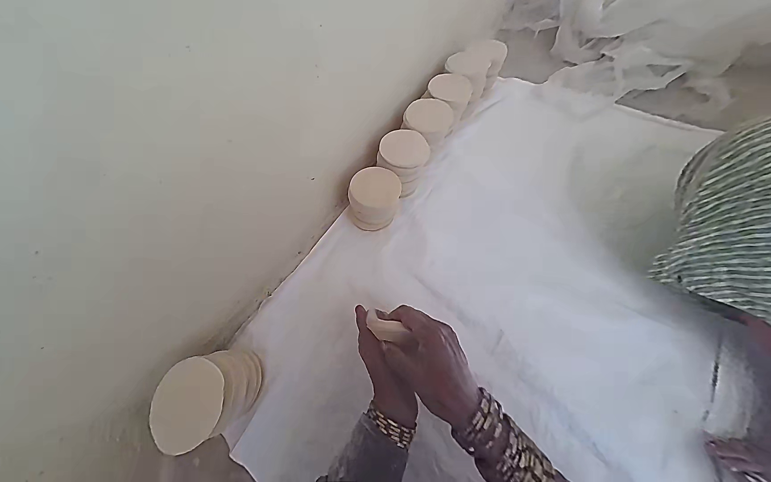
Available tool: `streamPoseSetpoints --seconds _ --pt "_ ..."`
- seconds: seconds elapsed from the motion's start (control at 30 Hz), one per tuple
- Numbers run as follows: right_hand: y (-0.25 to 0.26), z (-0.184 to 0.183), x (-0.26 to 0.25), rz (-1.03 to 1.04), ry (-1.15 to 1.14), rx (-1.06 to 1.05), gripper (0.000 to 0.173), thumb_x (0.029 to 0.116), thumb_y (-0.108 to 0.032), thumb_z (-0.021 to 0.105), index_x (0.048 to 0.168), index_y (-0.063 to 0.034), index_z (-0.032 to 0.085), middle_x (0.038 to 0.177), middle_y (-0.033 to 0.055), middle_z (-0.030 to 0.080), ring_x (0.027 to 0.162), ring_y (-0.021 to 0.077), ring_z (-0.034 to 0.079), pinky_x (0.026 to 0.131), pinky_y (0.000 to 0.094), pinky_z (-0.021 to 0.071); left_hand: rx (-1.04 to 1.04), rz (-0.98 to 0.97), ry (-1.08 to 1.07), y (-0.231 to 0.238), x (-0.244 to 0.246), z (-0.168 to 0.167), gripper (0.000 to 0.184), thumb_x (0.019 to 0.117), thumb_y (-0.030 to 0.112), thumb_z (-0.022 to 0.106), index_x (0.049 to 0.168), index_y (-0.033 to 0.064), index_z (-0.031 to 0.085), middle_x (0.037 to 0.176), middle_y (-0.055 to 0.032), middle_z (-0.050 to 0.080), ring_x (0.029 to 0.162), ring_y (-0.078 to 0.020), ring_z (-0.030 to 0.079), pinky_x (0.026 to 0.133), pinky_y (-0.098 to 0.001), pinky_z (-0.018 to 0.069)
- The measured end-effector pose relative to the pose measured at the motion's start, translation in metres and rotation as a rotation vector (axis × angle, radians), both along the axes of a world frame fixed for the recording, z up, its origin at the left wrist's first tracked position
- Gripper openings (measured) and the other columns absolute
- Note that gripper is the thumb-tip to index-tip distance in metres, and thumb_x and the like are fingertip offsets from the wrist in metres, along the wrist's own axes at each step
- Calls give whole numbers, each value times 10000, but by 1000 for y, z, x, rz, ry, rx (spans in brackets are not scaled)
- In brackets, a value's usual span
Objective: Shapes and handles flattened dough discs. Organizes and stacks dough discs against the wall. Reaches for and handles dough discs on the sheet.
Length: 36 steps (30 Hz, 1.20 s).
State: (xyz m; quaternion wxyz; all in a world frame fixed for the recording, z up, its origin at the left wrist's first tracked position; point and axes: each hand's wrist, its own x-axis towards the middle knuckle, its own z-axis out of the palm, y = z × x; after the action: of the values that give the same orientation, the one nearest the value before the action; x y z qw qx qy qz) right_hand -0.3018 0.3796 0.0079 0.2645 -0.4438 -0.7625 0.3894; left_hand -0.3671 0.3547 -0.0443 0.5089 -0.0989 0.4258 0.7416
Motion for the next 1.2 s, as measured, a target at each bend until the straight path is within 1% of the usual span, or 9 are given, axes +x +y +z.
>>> streamPoseSetpoints --seconds 0.17,0.3,0.4,0.5,0.63,0.8,0.9,1.0,1.2 --pt "-2 -8 8 -109 211 101 307 869 -340 730 1031 -82 689 890 -20 716 825 14 675 721 202 563 -34 16 198 10 -5 15 596 1105 493 194 870 94 568 727 -23 581 699 -114 626 687 -285 562" --pt "20 -4 16 -159 32 -141 323 898 -312 658 1071 -41 688 821 57 694 739 164 680 663 389 546 -176 -54 105 15 0 27 655 1101 512 198 1201 -3 589 1012 -138 660 926 -197 663 822 -371 562" --pt "43 -8 29 -237 125 -436 262 989 -224 568 1130 -14 636 899 59 673 792 119 665 722 323 552 -126 -279 301 8 -8 24 444 1116 278 335 1314 -53 555 1193 -178 637 1063 -217 634 917 -388 537" --pt "47 -1 40 -252 277 -716 266 1057 -143 482 1263 -8 582 1024 87 680 861 122 689 724 283 583 -138 -406 422 11 -22 23 213 1045 78 507 1151 -55 636 962 -122 680 802 -152 676 693 -302 580" --pt "47 0 50 -154 322 -741 311 945 57 531 1247 31 601 992 82 718 839 115 707 742 273 599 -190 -406 432 11 -29 13 225 1055 89 503 1084 -72 658 884 -109 682 762 -138 672 695 -305 580" --pt "61 -1 48 -262 293 -672 106 982 -20 633 1065 27 680 821 56 729 679 99 706 623 252 599 -180 -383 414 14 -32 15 234 1059 93 508 1010 -68 670 809 -113 700 664 -160 695 618 -314 607" --pt "78 3 43 -252 363 -727 142 1010 -24 593 1114 38 667 872 76 723 716 123 713 650 274 613 -131 -374 453 23 -43 25 198 1042 68 539 1032 -80 670 789 -111 711 608 -156 695 573 -304 614" --pt "104 14 34 -131 390 -720 276 962 42 591 1235 45 626 997 92 715 825 129 706 752 279 602 -75 -353 579 48 -63 41 188 1032 60 547 1064 -95 648 818 -106 704 632 -150 692 606 -308 618" --pt "176 32 -18 -209 429 -487 166 954 26 634 1112 58 674 941 109 706 731 116 673 711 282 590 -42 -280 821 137 -110 63 204 1028 131 594 1073 -58 653 851 -109 675 662 -154 662 663 -335 601"
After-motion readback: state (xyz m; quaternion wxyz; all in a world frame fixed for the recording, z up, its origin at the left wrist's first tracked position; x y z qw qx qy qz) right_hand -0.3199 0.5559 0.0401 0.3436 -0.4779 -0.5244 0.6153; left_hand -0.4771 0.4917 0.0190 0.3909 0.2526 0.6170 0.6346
